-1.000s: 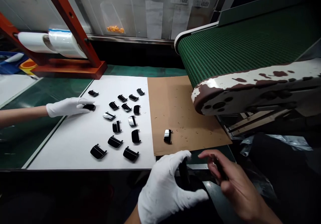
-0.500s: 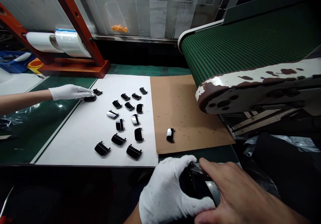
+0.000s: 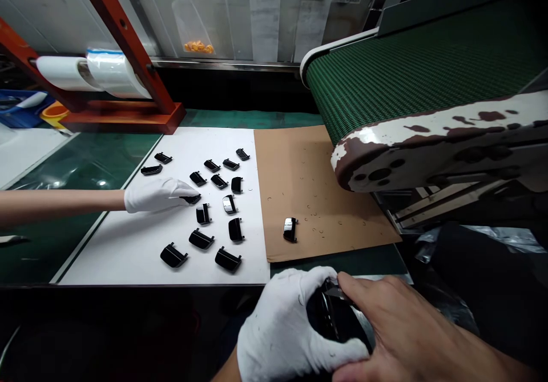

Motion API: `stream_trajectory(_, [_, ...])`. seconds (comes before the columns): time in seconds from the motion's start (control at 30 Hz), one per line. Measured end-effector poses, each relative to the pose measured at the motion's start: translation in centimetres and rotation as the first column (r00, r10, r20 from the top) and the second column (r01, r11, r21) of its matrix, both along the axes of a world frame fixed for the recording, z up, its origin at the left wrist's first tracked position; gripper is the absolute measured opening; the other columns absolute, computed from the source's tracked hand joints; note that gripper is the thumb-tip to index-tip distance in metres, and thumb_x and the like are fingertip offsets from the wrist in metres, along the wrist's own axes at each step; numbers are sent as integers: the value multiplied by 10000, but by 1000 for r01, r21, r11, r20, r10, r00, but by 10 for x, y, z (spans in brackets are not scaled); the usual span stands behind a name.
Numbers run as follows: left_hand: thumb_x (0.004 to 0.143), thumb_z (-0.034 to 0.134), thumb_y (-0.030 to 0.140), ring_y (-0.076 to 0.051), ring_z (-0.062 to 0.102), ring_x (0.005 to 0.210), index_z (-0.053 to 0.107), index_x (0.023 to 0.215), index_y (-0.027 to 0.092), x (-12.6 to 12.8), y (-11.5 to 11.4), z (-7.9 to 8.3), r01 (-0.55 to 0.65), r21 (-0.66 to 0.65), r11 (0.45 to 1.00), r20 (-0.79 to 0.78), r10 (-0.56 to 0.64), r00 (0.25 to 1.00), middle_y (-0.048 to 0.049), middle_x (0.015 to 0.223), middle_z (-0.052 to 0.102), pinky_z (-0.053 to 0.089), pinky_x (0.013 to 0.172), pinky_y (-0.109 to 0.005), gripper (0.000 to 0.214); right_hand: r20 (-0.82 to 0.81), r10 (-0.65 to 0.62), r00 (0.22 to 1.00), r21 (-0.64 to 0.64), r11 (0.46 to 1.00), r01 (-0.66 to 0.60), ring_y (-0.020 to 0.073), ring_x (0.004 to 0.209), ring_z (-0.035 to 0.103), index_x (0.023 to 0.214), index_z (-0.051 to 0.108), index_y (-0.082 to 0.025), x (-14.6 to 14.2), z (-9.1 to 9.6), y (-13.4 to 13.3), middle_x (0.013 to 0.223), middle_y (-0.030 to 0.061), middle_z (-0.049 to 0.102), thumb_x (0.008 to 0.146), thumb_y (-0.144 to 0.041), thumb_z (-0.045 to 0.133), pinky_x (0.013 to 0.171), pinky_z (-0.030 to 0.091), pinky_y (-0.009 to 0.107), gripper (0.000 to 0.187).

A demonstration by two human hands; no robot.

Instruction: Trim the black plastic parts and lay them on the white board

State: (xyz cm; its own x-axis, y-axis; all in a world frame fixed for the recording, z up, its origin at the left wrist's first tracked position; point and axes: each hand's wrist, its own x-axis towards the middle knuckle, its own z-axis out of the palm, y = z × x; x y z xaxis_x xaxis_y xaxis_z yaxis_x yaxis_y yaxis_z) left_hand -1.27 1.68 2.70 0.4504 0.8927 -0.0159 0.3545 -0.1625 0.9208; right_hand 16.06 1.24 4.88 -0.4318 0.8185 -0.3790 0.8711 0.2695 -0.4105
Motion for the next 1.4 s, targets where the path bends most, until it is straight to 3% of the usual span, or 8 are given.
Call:
stream_trajectory(0.23, [557,837,323,-190,648,767,661,1013,239,-1,-1,-8,-24,-13,1000,-34,23,999,15,905,706,518,769,-279,496,29,41,999,45,998,-42,323,624,668,882,575,-191,-1,-8,-2,728,98,684,582,-864,491,552,500,396,742])
stream_trajectory(0.4, [527,845,341,-194,641,728,667,963,247,-1,-5,-11,-39,-15,999,-47,38,998,19,807,690,518,736,-298,480,16,55,998,4,998,-55,363,650,661,851,565,-166,0,-12,-3,756,126,674,586,-944,239,572,498,487,884])
stream_trajectory(0.53, [504,853,342,-201,636,713,669,949,240,0,-7,-15,-59,34,998,-46,60,997,7,796,686,521,730,-317,493,16,91,996,36,995,-92,345,648,662,912,585,-133,2,-16,-5,744,131,666,604,-939,133,582,506,469,974])
stream_trajectory(0.67, [495,851,318,-201,634,700,672,955,232,3,-7,-16,-62,41,997,-55,64,996,6,785,689,526,715,-318,501,33,111,993,97,989,-113,322,654,668,946,594,-131,4,-21,-7,734,123,661,613,-931,115,589,514,435,990])
stream_trajectory(1.0, [474,845,283,-206,644,669,686,924,207,6,-5,-15,-81,58,995,-88,86,992,1,751,697,542,696,-322,483,41,141,989,231,962,-146,298,552,651,830,586,-146,5,-29,-10,660,94,649,656,-905,77,486,484,417,931])
stream_trajectory(1.2, [468,844,286,-223,643,669,695,920,191,7,-6,-15,-85,46,995,-117,90,989,-19,730,689,546,699,-345,486,4,147,989,224,964,-144,283,560,661,797,589,-159,8,-29,-9,661,97,665,668,-902,129,500,473,385,883])
stream_trajectory(1.4, [469,857,347,-230,641,686,695,909,180,8,-4,-17,-128,58,990,-123,134,983,-33,738,686,546,714,-367,497,-6,207,978,339,921,-193,257,482,642,778,614,-159,10,-34,-13,592,56,654,804,-794,180,421,404,359,769])
